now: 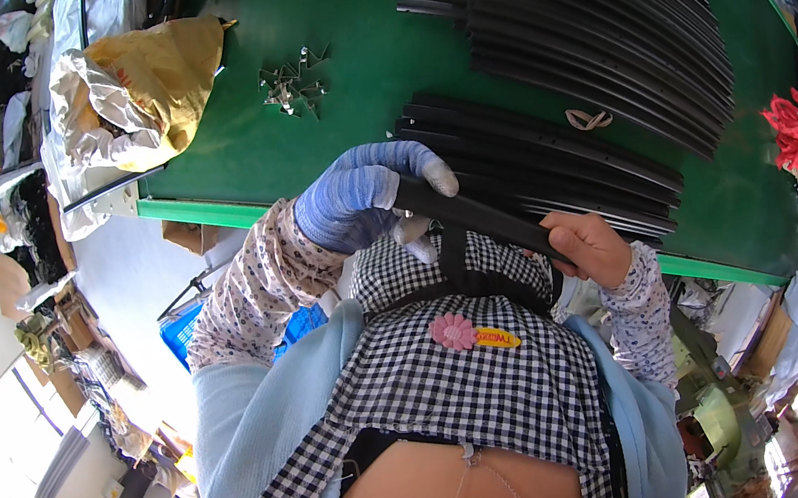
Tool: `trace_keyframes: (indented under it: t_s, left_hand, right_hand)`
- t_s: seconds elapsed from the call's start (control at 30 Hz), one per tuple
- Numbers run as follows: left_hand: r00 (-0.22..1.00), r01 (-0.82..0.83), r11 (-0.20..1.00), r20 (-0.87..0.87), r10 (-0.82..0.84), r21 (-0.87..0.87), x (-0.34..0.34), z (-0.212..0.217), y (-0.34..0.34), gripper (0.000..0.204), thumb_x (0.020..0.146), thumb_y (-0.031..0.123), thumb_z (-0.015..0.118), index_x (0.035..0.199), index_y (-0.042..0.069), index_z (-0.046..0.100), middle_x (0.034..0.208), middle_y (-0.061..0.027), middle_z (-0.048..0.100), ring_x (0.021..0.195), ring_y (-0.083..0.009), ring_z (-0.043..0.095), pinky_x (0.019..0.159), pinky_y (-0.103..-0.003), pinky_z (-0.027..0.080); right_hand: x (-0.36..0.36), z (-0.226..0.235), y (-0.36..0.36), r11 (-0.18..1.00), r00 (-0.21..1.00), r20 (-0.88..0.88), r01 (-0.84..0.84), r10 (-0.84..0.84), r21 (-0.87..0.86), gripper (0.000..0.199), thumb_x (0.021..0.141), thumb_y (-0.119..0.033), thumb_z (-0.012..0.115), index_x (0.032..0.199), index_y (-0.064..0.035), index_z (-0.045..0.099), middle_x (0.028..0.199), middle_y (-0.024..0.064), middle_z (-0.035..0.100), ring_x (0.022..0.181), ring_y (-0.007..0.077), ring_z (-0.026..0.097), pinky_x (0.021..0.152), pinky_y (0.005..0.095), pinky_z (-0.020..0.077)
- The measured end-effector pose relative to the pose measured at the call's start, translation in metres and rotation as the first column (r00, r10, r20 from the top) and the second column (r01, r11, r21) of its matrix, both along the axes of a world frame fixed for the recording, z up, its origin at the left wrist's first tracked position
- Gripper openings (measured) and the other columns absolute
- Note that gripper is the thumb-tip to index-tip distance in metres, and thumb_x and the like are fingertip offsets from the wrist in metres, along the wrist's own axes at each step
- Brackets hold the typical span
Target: The person removes a bundle of black metal rods from a yellow basket, places them on a green worktable, and inserts small metal fasteners into the ends of each rod one by one. The person then gathers the assembled rods and returns them to the yellow basket.
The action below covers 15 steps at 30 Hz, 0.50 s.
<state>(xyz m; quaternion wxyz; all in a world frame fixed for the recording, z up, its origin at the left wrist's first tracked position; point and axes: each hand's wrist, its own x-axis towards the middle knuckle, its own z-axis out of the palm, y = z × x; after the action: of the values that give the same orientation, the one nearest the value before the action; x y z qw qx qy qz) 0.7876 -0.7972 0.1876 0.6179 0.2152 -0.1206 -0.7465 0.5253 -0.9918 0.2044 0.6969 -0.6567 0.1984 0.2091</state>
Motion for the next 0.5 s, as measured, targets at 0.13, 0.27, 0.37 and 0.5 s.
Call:
trace_keyframes:
  t_s: [0.13,0.27,0.37,0.5]
  left_hand:
    - [0.982,-0.154,0.986,0.123,0.146,0.062,0.004,0.024,0.003,0.061,0.098,0.030,0.054,0.143,-0.008,0.035,0.099,-0.0154,0.067,0.079,-0.0238,0.071,0.068,-0.033,0.062]
    - [0.620,-0.398,0.911,0.701,0.353,-0.107,-0.007,0.026,0.014,0.040,0.083,0.018,0.079,0.112,0.002,0.058,0.106,-0.0133,0.061,0.081,-0.0223,0.066,0.071,-0.030,0.054]
    - [0.016,0.027,0.838,0.838,0.546,-0.546,0.012,0.039,0.000,0.031,0.076,0.016,0.083,0.096,0.000,0.065,0.096,-0.0117,0.062,0.075,-0.0220,0.064,0.066,-0.030,0.052]
    - [0.244,0.180,0.899,0.904,0.352,-0.399,0.013,0.048,0.006,0.027,0.073,0.019,0.085,0.082,0.002,0.066,0.074,-0.0104,0.060,0.060,-0.0244,0.060,0.050,-0.033,0.045]
  right_hand:
    - [-0.008,-0.002,-0.001,0.960,0.996,-0.058,0.085,-0.072,0.265,0.058,0.101,-0.055,0.039,0.103,-0.0036,0.066,0.054,-0.0046,0.046,0.043,0.0020,0.039,0.043,0.0180,0.0343]
    - [-0.007,-0.002,-0.008,0.950,0.997,-0.071,0.030,-0.008,0.310,0.064,0.100,-0.059,0.036,0.104,-0.0027,0.065,0.052,-0.0053,0.045,0.041,0.0013,0.038,0.042,0.0167,0.0341]
    - [-0.008,-0.004,-0.011,0.914,0.990,-0.104,-0.046,0.096,0.404,0.065,0.100,-0.059,0.035,0.104,-0.0017,0.065,0.052,-0.0051,0.046,0.041,0.0012,0.039,0.042,0.0167,0.0342]
    - [-0.010,-0.009,-0.016,0.796,0.948,-0.157,-0.135,0.277,0.590,0.065,0.101,-0.058,0.034,0.103,-0.0007,0.065,0.052,-0.0048,0.045,0.041,0.0013,0.039,0.042,0.0169,0.0345]
